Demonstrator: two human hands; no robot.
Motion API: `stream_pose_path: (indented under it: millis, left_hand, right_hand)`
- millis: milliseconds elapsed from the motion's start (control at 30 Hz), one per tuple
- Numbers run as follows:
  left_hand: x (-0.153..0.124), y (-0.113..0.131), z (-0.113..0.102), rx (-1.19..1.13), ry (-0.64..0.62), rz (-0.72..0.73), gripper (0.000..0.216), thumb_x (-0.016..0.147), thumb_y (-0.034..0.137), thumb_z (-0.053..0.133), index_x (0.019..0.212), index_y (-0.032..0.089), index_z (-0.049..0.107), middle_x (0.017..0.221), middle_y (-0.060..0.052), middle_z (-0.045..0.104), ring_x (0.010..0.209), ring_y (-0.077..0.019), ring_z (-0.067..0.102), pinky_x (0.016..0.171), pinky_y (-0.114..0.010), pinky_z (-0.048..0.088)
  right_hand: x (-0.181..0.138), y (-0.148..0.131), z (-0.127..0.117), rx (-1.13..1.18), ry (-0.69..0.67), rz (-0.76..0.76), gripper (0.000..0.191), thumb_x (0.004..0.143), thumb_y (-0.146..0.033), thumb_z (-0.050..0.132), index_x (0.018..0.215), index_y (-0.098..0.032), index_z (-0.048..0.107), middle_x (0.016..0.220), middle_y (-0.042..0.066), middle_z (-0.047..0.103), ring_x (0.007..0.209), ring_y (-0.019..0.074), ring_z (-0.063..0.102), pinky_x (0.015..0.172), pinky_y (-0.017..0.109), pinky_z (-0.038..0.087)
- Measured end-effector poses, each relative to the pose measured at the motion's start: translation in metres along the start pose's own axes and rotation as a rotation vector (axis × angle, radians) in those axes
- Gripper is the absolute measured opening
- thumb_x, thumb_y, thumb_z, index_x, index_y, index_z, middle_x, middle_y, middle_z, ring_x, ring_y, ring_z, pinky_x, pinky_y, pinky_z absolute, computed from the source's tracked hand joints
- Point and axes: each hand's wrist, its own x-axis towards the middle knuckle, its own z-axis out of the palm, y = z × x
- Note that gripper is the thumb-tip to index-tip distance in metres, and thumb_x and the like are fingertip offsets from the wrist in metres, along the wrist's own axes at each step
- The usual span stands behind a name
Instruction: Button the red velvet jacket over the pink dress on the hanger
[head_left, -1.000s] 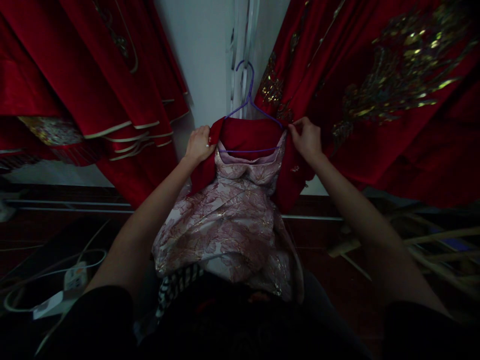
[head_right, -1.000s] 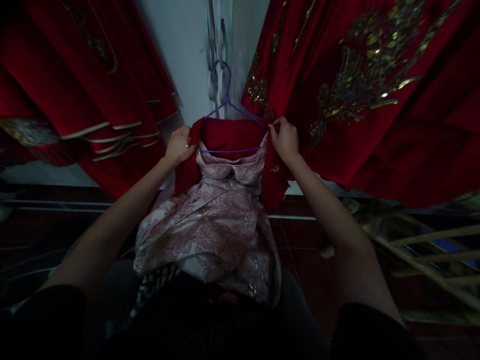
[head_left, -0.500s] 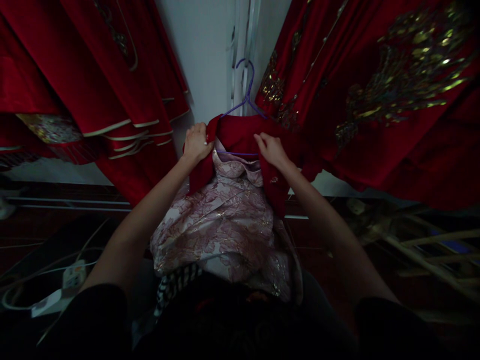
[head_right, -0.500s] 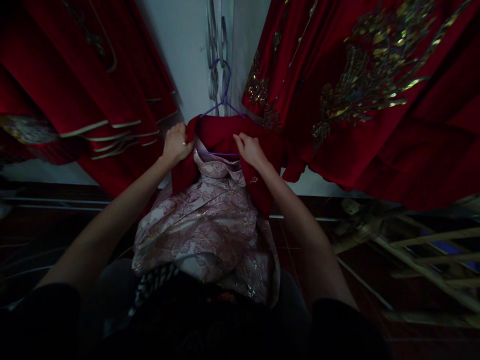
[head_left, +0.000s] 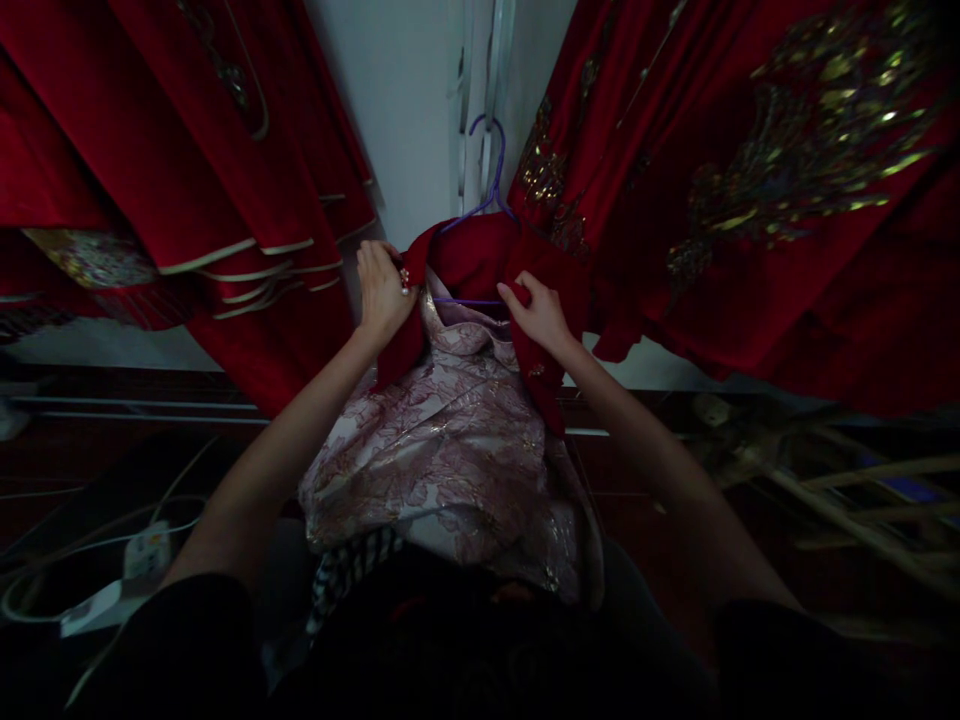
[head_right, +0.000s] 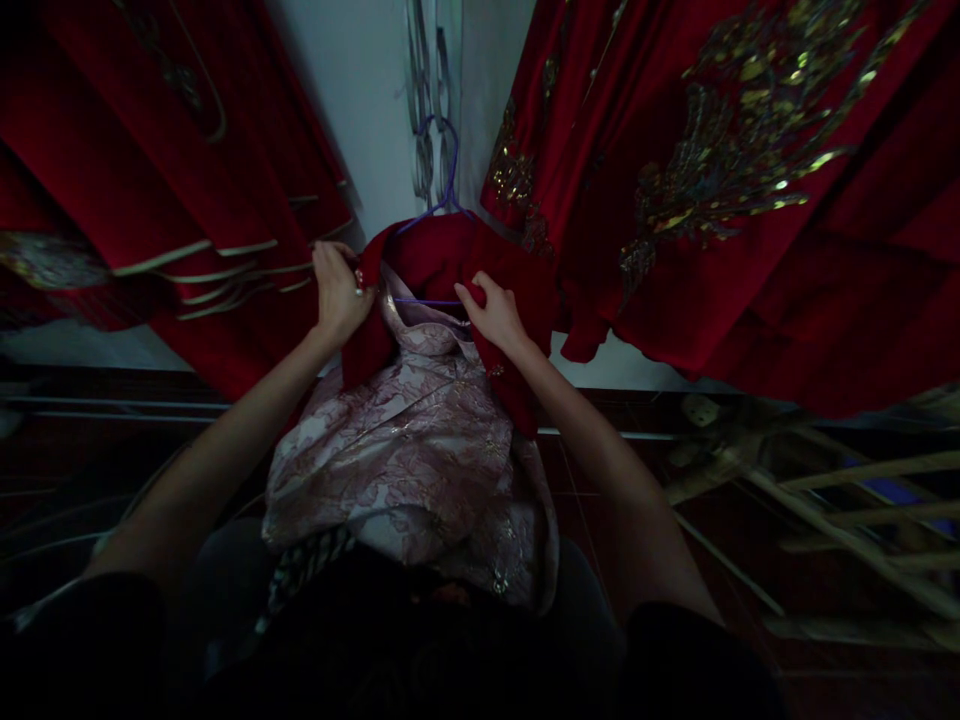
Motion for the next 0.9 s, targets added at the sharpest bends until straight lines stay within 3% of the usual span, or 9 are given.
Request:
stream_pose_path:
  millis: [167, 300, 467, 633, 800, 900]
  left_hand:
    - [-0.011, 0.016, -0.010, 0.048, -0.149, 0.009, 0.017, 0.087, 0.030, 0.051, 0.099, 0.019, 0.055, 0.101, -0.011, 0.063, 0.110, -0.0318, 0.056, 0.097, -0.048, 0.039]
    - [-0.018, 0.040, 0.000, -0.050, -0.353, 0.098, 0.019, 0.092, 0.030, 0.043, 0.098, 0.019, 0.057, 0.093, -0.009, 0.067, 0.091, -0.0231, 0.064, 0.083, -0.035, 0.046]
    - [-0.032, 0.064, 0.010, -0.184, -0.526, 0.234, 0.019, 0.090, 0.028, 0.044, 0.100, 0.017, 0.056, 0.094, -0.008, 0.067, 0.081, -0.0201, 0.063, 0.078, -0.032, 0.048]
    - [-0.042, 0.064, 0.009, -0.272, -0.464, 0.214, 0.019, 0.078, 0.021, 0.058, 0.095, 0.018, 0.053, 0.092, -0.008, 0.064, 0.084, -0.0214, 0.062, 0.077, -0.033, 0.048]
    - [-0.060, 0.055, 0.017, -0.501, -0.307, -0.007, 0.026, 0.078, 0.014, 0.057, 0.101, 0.020, 0.046, 0.096, -0.006, 0.064, 0.089, -0.0162, 0.064, 0.083, -0.031, 0.050]
    - [-0.069, 0.050, 0.021, -0.627, -0.214, -0.126, 0.028, 0.079, 0.016, 0.060, 0.101, 0.022, 0.043, 0.097, -0.003, 0.064, 0.091, -0.0127, 0.066, 0.085, -0.028, 0.051]
  right_hand:
    - [-0.004, -0.005, 0.003, 0.040, -0.016, 0.036, 0.046, 0.093, -0.063, 0.035, 0.076, -0.022, 0.047, 0.064, -0.002, 0.047, 0.059, 0.0140, 0.045, 0.067, 0.028, 0.039]
    - [-0.002, -0.013, 0.021, 0.105, -0.055, -0.010, 0.048, 0.093, -0.064, 0.032, 0.080, -0.021, 0.049, 0.068, -0.001, 0.049, 0.064, 0.0143, 0.048, 0.071, 0.029, 0.043]
    - [0.000, -0.020, 0.045, 0.242, -0.049, -0.008, 0.049, 0.093, -0.066, 0.026, 0.079, -0.023, 0.045, 0.071, -0.001, 0.048, 0.070, 0.0148, 0.049, 0.073, 0.029, 0.045]
    - [-0.006, -0.026, 0.048, 0.311, 0.000, 0.053, 0.049, 0.089, -0.070, 0.033, 0.079, -0.023, 0.042, 0.076, 0.000, 0.049, 0.075, 0.0141, 0.051, 0.074, 0.027, 0.047]
    - [-0.020, -0.028, 0.052, 0.561, -0.054, 0.245, 0.053, 0.087, -0.075, 0.029, 0.092, -0.025, 0.046, 0.082, 0.001, 0.053, 0.071, 0.0119, 0.056, 0.053, 0.021, 0.045]
    - [-0.029, -0.022, 0.055, 0.696, -0.074, 0.286, 0.049, 0.085, -0.072, 0.038, 0.100, -0.026, 0.048, 0.091, 0.003, 0.056, 0.076, 0.0120, 0.058, 0.049, 0.018, 0.047]
